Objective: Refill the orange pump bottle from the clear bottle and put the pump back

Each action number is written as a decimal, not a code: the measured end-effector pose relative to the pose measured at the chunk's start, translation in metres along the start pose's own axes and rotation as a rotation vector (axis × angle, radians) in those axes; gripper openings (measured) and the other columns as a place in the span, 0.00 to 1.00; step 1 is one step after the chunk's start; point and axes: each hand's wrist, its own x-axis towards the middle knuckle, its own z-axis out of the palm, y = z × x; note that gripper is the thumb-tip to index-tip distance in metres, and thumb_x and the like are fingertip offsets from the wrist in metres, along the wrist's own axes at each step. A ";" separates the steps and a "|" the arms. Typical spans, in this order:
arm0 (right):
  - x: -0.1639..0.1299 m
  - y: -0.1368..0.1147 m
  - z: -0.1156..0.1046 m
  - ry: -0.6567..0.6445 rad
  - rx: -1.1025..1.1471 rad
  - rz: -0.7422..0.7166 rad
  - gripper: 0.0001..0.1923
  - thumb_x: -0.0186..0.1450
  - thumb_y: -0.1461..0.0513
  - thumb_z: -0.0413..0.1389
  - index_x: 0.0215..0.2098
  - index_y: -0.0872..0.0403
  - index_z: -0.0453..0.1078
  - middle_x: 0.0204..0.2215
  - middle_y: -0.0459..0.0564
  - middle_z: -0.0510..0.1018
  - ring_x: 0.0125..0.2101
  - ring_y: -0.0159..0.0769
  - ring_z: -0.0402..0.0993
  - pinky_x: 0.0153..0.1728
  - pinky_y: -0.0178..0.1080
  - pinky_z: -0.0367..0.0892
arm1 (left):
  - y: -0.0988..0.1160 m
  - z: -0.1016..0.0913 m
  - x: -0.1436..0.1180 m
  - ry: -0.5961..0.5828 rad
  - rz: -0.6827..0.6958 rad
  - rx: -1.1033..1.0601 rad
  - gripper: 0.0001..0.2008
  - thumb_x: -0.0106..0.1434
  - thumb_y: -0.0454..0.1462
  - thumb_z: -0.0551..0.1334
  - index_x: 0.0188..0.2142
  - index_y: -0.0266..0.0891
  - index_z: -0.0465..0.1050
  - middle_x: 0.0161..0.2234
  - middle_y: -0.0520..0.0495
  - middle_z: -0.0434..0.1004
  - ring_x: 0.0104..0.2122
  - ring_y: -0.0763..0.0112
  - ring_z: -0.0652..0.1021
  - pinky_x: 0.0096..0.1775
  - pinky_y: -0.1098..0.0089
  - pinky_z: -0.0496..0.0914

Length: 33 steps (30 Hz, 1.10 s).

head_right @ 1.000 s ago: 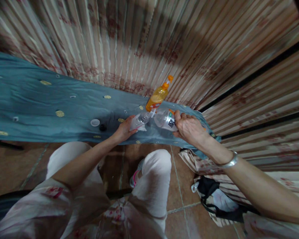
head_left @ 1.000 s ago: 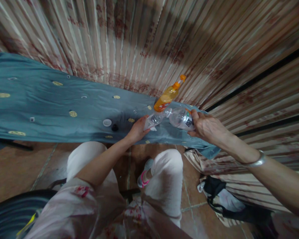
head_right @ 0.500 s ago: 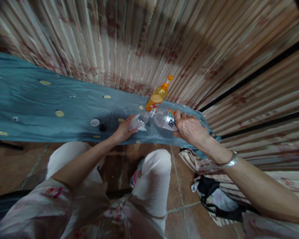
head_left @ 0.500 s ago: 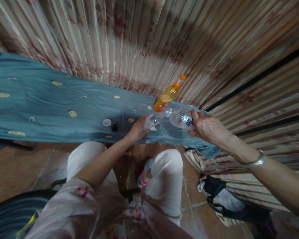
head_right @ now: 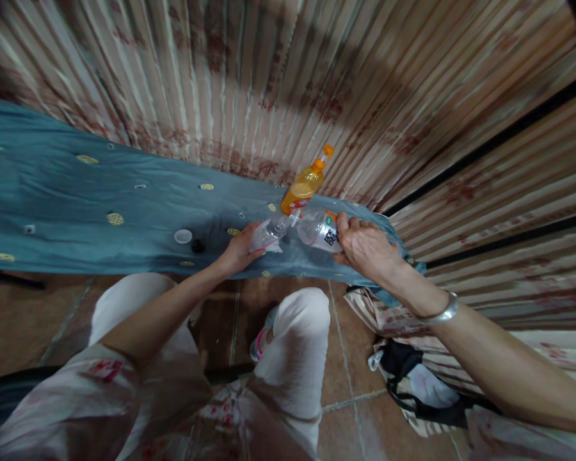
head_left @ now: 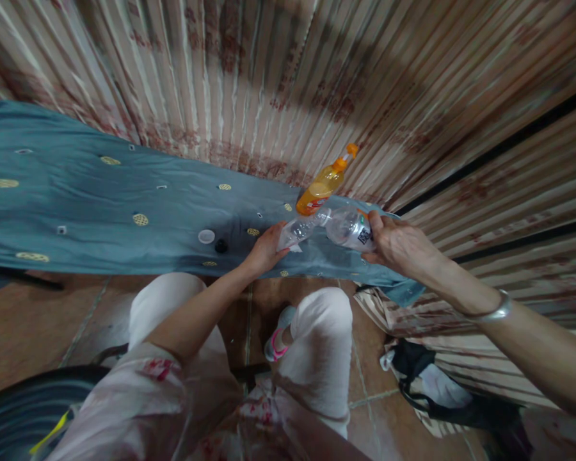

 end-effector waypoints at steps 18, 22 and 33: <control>0.000 0.000 0.001 -0.017 -0.003 0.016 0.32 0.66 0.51 0.63 0.56 0.66 0.63 0.39 0.65 0.80 0.38 0.52 0.78 0.37 0.42 0.65 | 0.003 -0.001 0.001 -0.010 -0.015 0.030 0.33 0.61 0.35 0.68 0.64 0.39 0.61 0.60 0.37 0.76 0.58 0.52 0.78 0.60 0.53 0.73; -0.001 0.000 0.002 -0.019 -0.002 0.023 0.32 0.66 0.51 0.63 0.57 0.66 0.62 0.40 0.65 0.80 0.38 0.51 0.78 0.37 0.42 0.64 | 0.003 -0.001 0.001 -0.014 -0.015 0.041 0.33 0.62 0.36 0.67 0.65 0.39 0.60 0.60 0.36 0.75 0.58 0.51 0.78 0.60 0.52 0.73; 0.000 -0.002 -0.002 -0.046 0.009 0.043 0.34 0.65 0.51 0.65 0.58 0.67 0.62 0.41 0.65 0.80 0.40 0.52 0.79 0.38 0.42 0.67 | 0.000 0.002 0.000 0.002 0.000 0.030 0.34 0.62 0.36 0.67 0.66 0.39 0.60 0.61 0.37 0.75 0.59 0.51 0.78 0.61 0.52 0.73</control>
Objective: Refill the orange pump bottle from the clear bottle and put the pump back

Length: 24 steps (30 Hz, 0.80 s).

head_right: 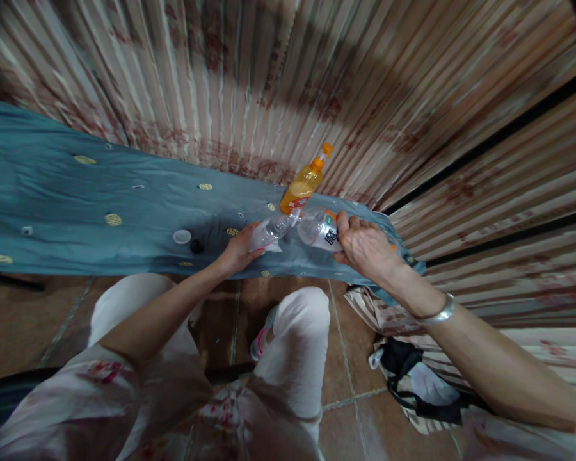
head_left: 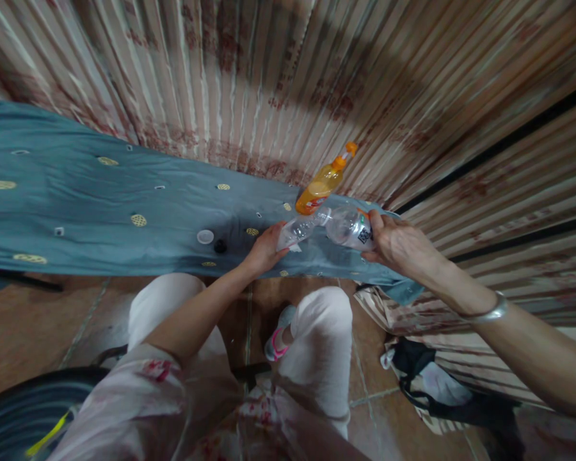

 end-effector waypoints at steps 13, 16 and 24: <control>0.000 0.000 0.006 0.039 -0.002 -0.001 0.32 0.66 0.52 0.63 0.58 0.66 0.62 0.42 0.65 0.80 0.40 0.52 0.78 0.40 0.43 0.66 | -0.003 0.002 0.000 -0.008 -0.003 0.011 0.36 0.61 0.36 0.68 0.66 0.39 0.58 0.61 0.36 0.75 0.59 0.51 0.78 0.61 0.51 0.72; 0.000 0.002 0.008 0.046 -0.003 -0.016 0.31 0.67 0.51 0.62 0.57 0.65 0.63 0.41 0.64 0.80 0.39 0.51 0.78 0.40 0.43 0.66 | -0.002 0.001 0.000 -0.014 -0.009 0.013 0.36 0.61 0.36 0.68 0.66 0.37 0.59 0.61 0.34 0.74 0.59 0.51 0.78 0.62 0.51 0.72; 0.001 0.002 0.008 0.042 -0.004 -0.009 0.33 0.67 0.51 0.61 0.59 0.67 0.62 0.42 0.66 0.79 0.41 0.51 0.77 0.42 0.44 0.66 | -0.002 0.000 0.000 -0.003 0.006 -0.009 0.34 0.62 0.36 0.68 0.65 0.38 0.59 0.62 0.35 0.74 0.59 0.51 0.77 0.62 0.51 0.72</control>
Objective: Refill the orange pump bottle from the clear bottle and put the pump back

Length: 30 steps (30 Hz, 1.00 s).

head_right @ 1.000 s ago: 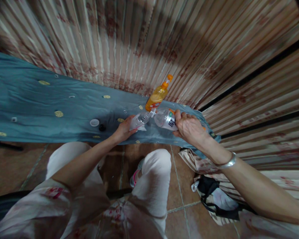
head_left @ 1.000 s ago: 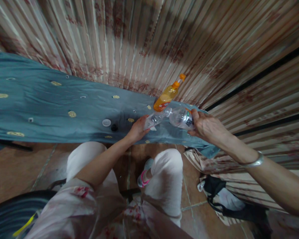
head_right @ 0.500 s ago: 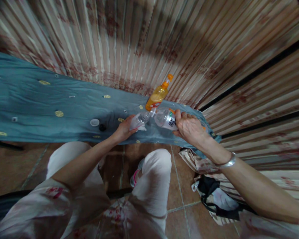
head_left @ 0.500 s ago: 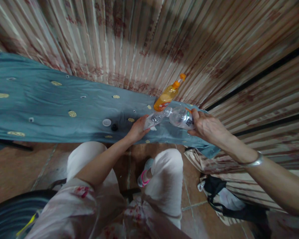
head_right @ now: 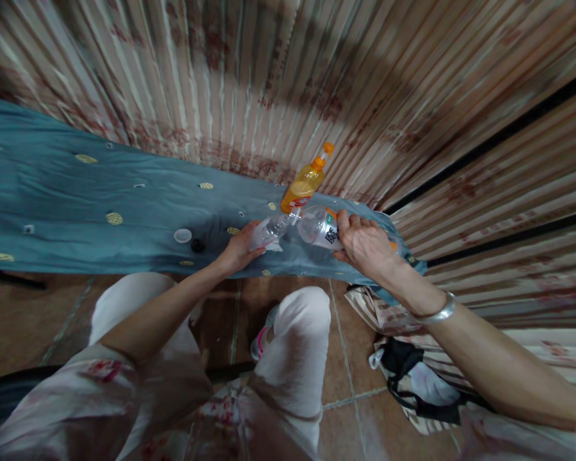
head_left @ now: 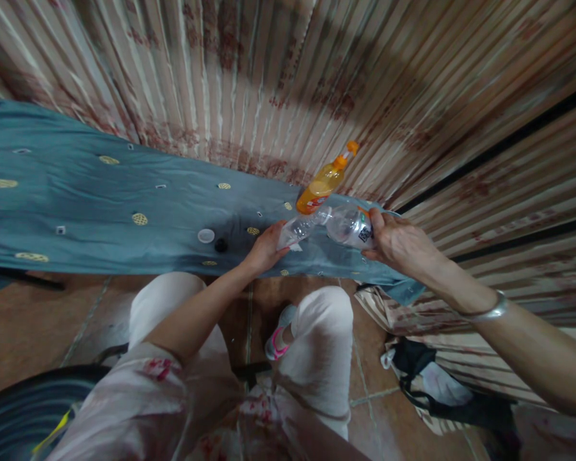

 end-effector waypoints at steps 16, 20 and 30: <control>0.001 0.001 0.002 0.023 0.012 -0.019 0.33 0.67 0.52 0.60 0.60 0.68 0.61 0.41 0.65 0.79 0.41 0.52 0.77 0.41 0.45 0.67 | 0.002 -0.002 0.000 -0.018 -0.019 0.007 0.34 0.62 0.36 0.67 0.65 0.39 0.59 0.60 0.36 0.76 0.59 0.51 0.78 0.61 0.52 0.72; 0.001 0.002 0.004 0.034 0.017 -0.020 0.35 0.67 0.51 0.60 0.61 0.68 0.60 0.42 0.66 0.79 0.42 0.52 0.77 0.42 0.45 0.67 | 0.002 -0.003 0.000 -0.011 -0.007 0.004 0.34 0.62 0.37 0.67 0.65 0.39 0.59 0.61 0.36 0.75 0.59 0.52 0.78 0.61 0.52 0.73; 0.000 0.002 0.004 0.039 0.024 -0.018 0.35 0.67 0.52 0.60 0.63 0.68 0.59 0.42 0.67 0.79 0.42 0.53 0.77 0.43 0.46 0.67 | 0.001 -0.001 0.000 -0.015 -0.020 0.011 0.34 0.62 0.37 0.68 0.65 0.40 0.59 0.60 0.36 0.75 0.59 0.50 0.78 0.61 0.51 0.72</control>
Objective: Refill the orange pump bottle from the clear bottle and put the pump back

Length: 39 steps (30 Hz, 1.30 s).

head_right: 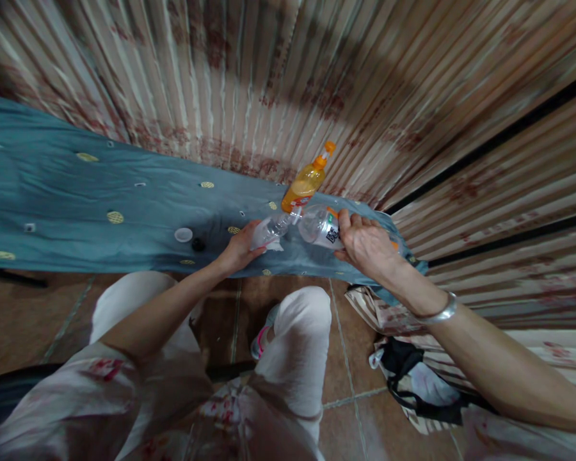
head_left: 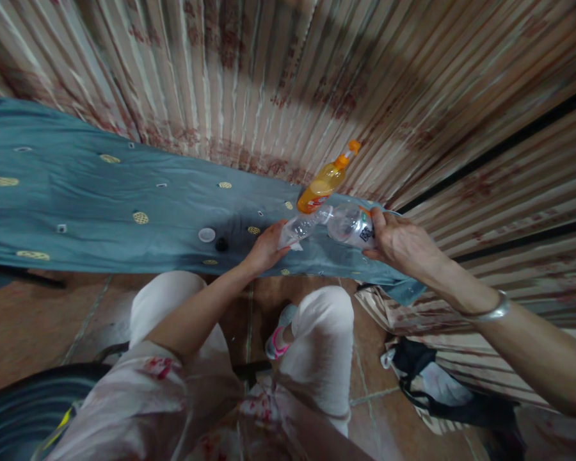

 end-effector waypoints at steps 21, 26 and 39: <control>0.000 0.000 0.000 0.000 -0.028 -0.005 0.36 0.68 0.51 0.58 0.64 0.68 0.57 0.43 0.67 0.78 0.42 0.54 0.76 0.42 0.46 0.67 | 0.002 -0.001 0.000 0.007 0.001 -0.007 0.34 0.62 0.36 0.67 0.65 0.40 0.60 0.61 0.36 0.75 0.59 0.52 0.78 0.61 0.51 0.73; 0.000 0.000 -0.001 -0.016 -0.034 0.006 0.36 0.67 0.51 0.59 0.63 0.68 0.59 0.43 0.67 0.78 0.42 0.53 0.77 0.43 0.45 0.67 | 0.003 0.000 0.000 0.016 -0.001 -0.004 0.34 0.61 0.35 0.68 0.65 0.39 0.60 0.61 0.36 0.75 0.59 0.52 0.78 0.62 0.52 0.72; 0.000 -0.001 -0.002 0.009 -0.026 0.000 0.35 0.67 0.53 0.60 0.62 0.68 0.58 0.42 0.66 0.79 0.41 0.54 0.77 0.42 0.45 0.67 | 0.002 -0.002 -0.001 0.010 -0.001 -0.006 0.34 0.61 0.36 0.68 0.65 0.40 0.61 0.60 0.37 0.75 0.59 0.52 0.78 0.62 0.52 0.72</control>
